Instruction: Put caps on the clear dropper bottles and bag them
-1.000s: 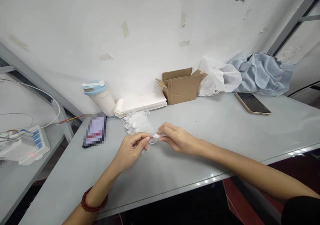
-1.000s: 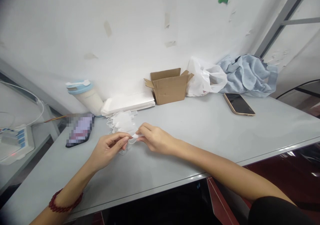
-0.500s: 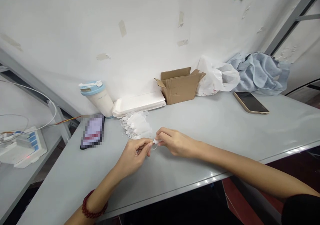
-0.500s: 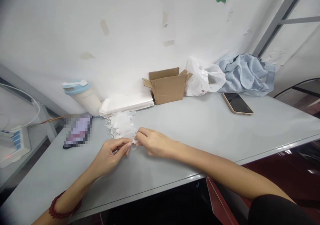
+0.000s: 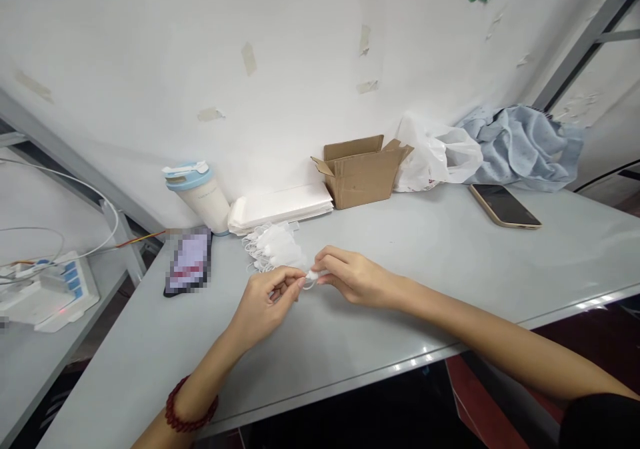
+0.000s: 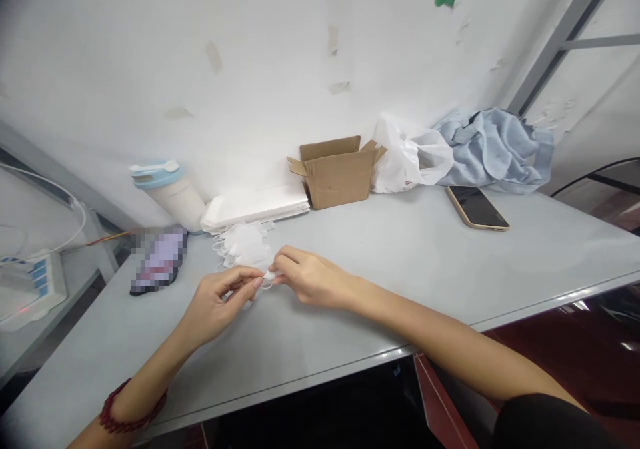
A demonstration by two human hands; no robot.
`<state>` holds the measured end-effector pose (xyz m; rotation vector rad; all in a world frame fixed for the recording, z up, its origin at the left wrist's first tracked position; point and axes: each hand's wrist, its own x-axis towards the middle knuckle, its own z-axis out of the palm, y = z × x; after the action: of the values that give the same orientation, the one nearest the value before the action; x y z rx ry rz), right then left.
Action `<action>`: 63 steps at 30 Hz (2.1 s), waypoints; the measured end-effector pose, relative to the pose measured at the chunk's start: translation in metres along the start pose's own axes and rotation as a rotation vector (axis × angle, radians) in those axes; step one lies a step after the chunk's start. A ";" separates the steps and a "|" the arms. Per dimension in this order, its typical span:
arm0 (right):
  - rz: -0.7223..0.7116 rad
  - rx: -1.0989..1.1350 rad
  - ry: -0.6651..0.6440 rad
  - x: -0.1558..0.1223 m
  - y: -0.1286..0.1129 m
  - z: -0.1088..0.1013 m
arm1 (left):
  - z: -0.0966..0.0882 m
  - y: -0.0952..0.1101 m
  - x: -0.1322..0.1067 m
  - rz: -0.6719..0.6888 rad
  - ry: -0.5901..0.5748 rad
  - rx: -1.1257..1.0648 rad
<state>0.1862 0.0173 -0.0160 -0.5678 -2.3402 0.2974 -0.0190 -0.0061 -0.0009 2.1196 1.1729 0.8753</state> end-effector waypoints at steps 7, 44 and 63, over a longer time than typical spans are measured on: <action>-0.075 -0.253 0.027 0.003 0.009 0.000 | 0.001 0.002 0.001 0.041 0.034 0.073; -0.054 -0.181 0.022 0.003 0.003 -0.005 | -0.002 0.000 -0.001 0.096 0.090 0.095; -0.046 -0.150 0.053 0.004 0.003 -0.008 | -0.009 -0.003 0.000 0.035 0.138 0.079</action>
<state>0.1906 0.0222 -0.0088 -0.5854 -2.3336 0.0849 -0.0274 -0.0030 0.0023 2.1780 1.2615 1.0214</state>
